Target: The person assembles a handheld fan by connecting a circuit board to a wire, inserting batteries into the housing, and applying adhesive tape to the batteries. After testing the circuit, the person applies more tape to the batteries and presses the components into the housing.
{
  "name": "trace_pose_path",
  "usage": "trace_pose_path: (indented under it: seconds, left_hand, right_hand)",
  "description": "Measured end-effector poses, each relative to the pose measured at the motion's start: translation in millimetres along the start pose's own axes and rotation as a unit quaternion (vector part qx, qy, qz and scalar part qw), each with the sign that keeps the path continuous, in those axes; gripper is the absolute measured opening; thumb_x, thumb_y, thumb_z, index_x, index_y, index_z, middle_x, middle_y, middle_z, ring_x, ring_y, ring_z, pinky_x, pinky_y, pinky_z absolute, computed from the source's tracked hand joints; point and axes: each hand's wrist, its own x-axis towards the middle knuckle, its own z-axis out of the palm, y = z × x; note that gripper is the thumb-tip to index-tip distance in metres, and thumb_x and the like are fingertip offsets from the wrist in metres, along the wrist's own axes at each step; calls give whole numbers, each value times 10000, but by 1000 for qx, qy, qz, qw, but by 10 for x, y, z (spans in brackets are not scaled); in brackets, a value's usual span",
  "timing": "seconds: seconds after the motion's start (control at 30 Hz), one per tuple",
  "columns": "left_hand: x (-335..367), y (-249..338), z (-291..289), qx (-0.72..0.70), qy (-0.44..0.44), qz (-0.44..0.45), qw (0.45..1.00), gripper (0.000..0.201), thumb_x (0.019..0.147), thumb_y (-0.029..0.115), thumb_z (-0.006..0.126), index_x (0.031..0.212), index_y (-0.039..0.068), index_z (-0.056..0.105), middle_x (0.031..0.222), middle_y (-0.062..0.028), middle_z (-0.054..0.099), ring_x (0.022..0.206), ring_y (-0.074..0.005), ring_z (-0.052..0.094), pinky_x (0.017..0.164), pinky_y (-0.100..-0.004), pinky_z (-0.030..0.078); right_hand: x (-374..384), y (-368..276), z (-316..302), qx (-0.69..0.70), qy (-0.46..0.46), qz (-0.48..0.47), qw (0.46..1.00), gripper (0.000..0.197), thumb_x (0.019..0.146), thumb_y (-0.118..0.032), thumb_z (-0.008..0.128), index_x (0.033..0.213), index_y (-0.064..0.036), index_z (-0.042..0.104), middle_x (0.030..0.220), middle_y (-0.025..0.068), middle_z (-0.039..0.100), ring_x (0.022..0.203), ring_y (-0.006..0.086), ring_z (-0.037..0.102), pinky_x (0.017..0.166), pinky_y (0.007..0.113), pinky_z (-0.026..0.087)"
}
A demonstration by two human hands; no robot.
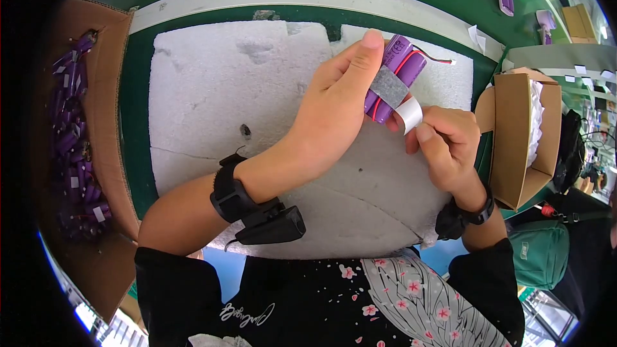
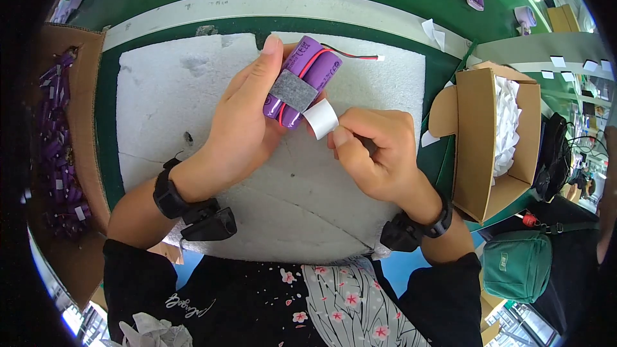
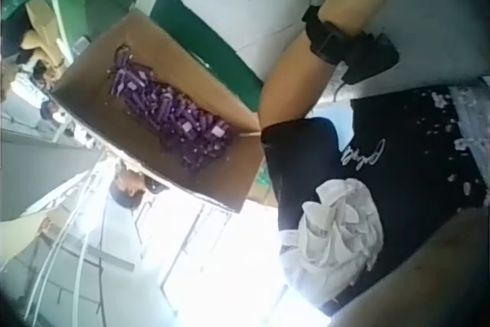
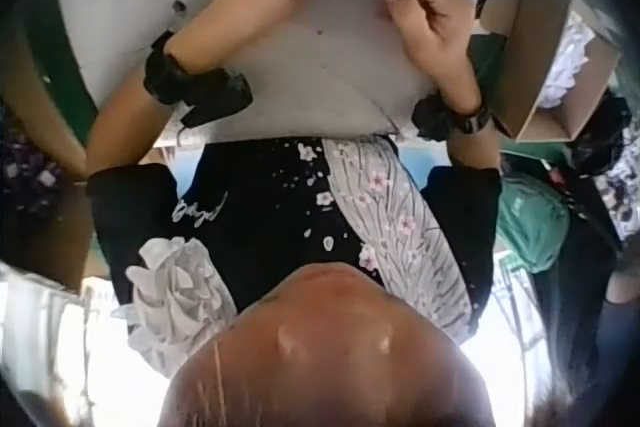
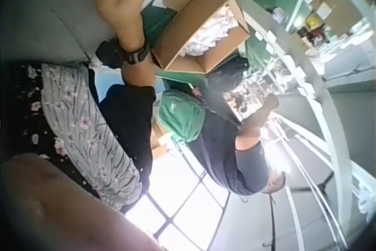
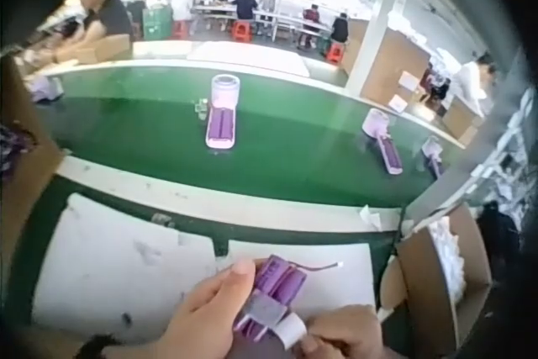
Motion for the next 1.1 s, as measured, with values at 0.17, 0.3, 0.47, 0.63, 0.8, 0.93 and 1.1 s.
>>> trace_pose_path:
  seconds: [0.17,0.3,0.47,0.63,0.8,0.93,1.1]
  left_hand:
    - [-4,-2,-6,-11,-10,0,1000,501,1008,461,375,1184,18,530,947,-116,642,833,-174,621,672,-325,502]
    - [-4,5,11,-9,-11,5,1000,493,1005,458,389,1182,21,533,951,-115,641,828,-174,620,660,-320,499]
    - [-1,-3,12,-1,-20,18,1000,486,1002,454,402,1175,21,538,944,-110,639,825,-172,617,655,-314,498]
    - [3,11,15,8,-14,15,1000,487,1008,453,381,1164,21,541,915,-110,634,806,-177,617,657,-311,497]
    - [10,-8,-15,-17,-30,9,999,500,1017,452,342,1135,11,546,849,-110,627,747,-182,609,637,-307,487]
    - [6,-5,2,-12,-44,8,999,511,1021,453,322,1115,4,546,809,-109,621,702,-182,599,616,-303,477]
    - [0,21,12,-3,-48,6,999,473,998,439,405,1120,0,532,798,-90,611,673,-160,589,593,-287,464]
  right_hand:
    - [6,-7,-2,3,1,-10,1000,144,813,-45,531,688,-17,596,552,51,565,461,126,539,449,254,385]
    - [4,-7,-9,3,-1,-7,1000,145,817,-43,529,694,-15,599,556,51,569,462,124,540,450,253,386]
    - [7,-10,-3,8,-2,-9,1000,149,820,-41,525,694,-14,599,556,52,570,462,120,538,450,251,386]
    - [11,-8,0,6,4,-12,1000,155,825,-40,522,691,-8,594,558,50,571,461,111,529,448,248,384]
    - [-14,-29,-42,15,16,-21,1000,175,837,-45,515,686,6,588,558,49,567,465,98,517,444,240,375]
    - [-26,-26,-19,34,43,-11,998,195,845,-51,508,678,15,584,556,48,562,468,92,511,440,232,366]
    - [-24,-40,44,47,100,-12,994,196,841,-52,510,674,15,588,551,47,554,465,95,509,439,230,363]
